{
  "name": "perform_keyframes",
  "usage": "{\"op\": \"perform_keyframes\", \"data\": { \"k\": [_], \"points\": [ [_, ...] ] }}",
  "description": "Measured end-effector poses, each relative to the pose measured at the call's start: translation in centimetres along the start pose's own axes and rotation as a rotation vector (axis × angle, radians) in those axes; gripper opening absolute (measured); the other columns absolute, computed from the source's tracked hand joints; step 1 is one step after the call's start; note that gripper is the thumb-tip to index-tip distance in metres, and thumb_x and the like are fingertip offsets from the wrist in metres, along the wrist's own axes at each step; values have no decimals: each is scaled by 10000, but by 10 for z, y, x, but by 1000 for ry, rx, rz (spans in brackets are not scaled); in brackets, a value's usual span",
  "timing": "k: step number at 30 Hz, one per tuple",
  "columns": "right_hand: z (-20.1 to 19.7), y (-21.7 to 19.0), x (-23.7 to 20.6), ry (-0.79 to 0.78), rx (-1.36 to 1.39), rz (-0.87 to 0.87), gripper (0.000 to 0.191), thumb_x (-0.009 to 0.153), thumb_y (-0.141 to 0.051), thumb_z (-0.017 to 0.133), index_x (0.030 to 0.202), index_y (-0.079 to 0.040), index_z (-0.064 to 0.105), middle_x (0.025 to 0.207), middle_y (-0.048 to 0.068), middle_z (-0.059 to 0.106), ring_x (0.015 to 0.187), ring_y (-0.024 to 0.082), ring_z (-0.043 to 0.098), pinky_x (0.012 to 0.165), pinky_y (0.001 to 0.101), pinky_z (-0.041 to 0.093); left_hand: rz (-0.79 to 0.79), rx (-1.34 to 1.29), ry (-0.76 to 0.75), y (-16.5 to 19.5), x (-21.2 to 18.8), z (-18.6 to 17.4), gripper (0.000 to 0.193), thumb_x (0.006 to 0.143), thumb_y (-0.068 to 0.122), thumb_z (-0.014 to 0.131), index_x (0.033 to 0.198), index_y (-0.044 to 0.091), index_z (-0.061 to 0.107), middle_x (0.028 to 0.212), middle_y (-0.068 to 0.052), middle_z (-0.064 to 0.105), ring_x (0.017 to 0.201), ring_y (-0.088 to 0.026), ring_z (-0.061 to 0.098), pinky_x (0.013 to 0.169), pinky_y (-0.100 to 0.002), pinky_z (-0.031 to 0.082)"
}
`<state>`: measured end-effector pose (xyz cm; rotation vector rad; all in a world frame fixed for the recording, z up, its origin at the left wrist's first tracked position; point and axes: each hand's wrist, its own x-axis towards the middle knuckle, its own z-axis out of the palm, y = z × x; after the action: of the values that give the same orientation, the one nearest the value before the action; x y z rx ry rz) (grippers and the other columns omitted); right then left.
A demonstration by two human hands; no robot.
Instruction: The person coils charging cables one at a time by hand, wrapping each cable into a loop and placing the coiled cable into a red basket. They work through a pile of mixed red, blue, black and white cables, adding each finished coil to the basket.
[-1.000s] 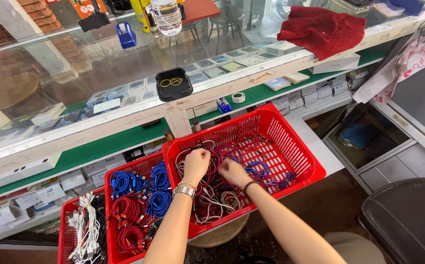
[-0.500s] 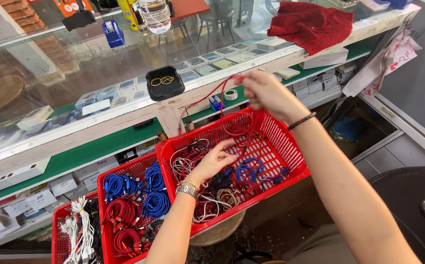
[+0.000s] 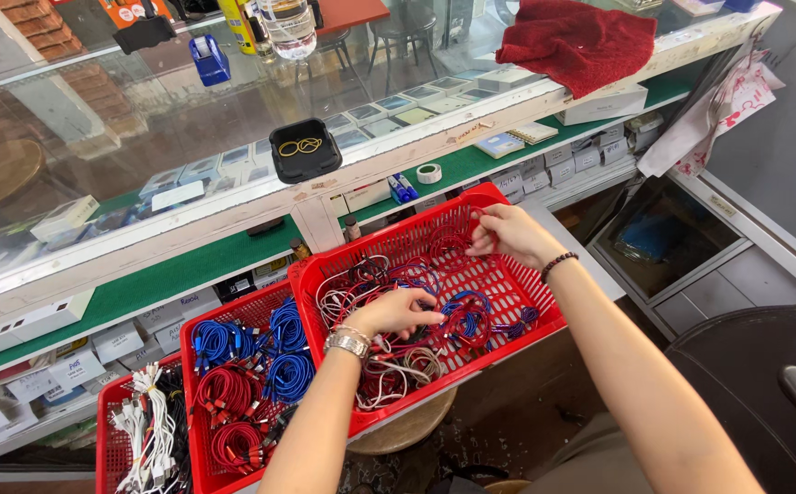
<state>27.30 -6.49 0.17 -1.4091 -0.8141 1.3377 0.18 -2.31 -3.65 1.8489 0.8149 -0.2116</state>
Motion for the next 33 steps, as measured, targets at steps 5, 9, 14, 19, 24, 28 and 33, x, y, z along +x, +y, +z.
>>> {"op": "perform_keyframes", "data": {
  "k": [5, 9, 14, 19, 24, 28, 33],
  "points": [
    [9, -9, 11, 7, 118, -58, 264, 1057, -130, 392, 1242, 50, 447, 956, 191, 663, 855, 306, 718, 839, 453, 622, 562, -55, 408, 1, 49, 51, 534, 964, 381, 689, 1349, 24, 593, 1199, -101, 677, 1114, -157, 628, 961, -352, 489],
    [-3, -28, -2, 156, -453, -33, 311, 1063, -182, 454, 1228, 58, 564, 1057, 195, 759, 882, 274, 743, 837, 397, 600, 422, -486, 54, 9, 52, 45, 308, 1065, 314, 519, 1043, 22, 615, 977, -71, 684, 855, -152, 664, 763, -307, 582],
    [7, -21, -14, 71, -1069, -209, 408, 1057, -377, 541, 1212, -39, 708, 1136, 126, 745, 1026, 208, 675, 917, 329, 519, 128, -838, 163, 30, 19, -2, 340, 1050, 347, 430, 927, 93, 620, 641, -3, 606, 507, -79, 503, 416, -198, 334],
    [18, -14, -17, -391, -389, -169, 397, 1117, -333, 538, 1113, 11, 737, 803, -17, 535, 755, 89, 511, 791, 282, 524, 431, -874, 322, 16, -5, -53, 277, 1038, 248, 570, 900, 41, 691, 554, 71, 445, 436, -46, 343, 405, -220, 241],
    [-33, -34, -30, -240, -529, -81, 386, 1026, -353, 569, 1131, -68, 807, 732, -60, 524, 674, 84, 404, 668, 258, 397, 422, -1204, 802, -53, -28, -96, 273, 1051, 267, 571, 903, 54, 659, 584, 64, 458, 447, -53, 368, 407, -228, 244],
    [-78, -39, -37, -129, -522, -40, 342, 934, -341, 643, 1077, -68, 790, 803, -71, 698, 704, 66, 538, 652, 248, 465, 360, -1399, 1190, -96, -35, -102, 293, 1055, 266, 582, 941, 8, 661, 606, 29, 506, 457, -74, 399, 399, -243, 250],
    [-143, -48, -47, 334, -996, -100, 475, 932, -523, 684, 1056, -97, 854, 820, 57, 694, 742, 192, 602, 704, 317, 465, 331, -1381, 1290, -105, -35, -92, 329, 1054, 282, 545, 917, 8, 664, 607, 10, 539, 448, -82, 433, 382, -232, 261]
  ]
}}
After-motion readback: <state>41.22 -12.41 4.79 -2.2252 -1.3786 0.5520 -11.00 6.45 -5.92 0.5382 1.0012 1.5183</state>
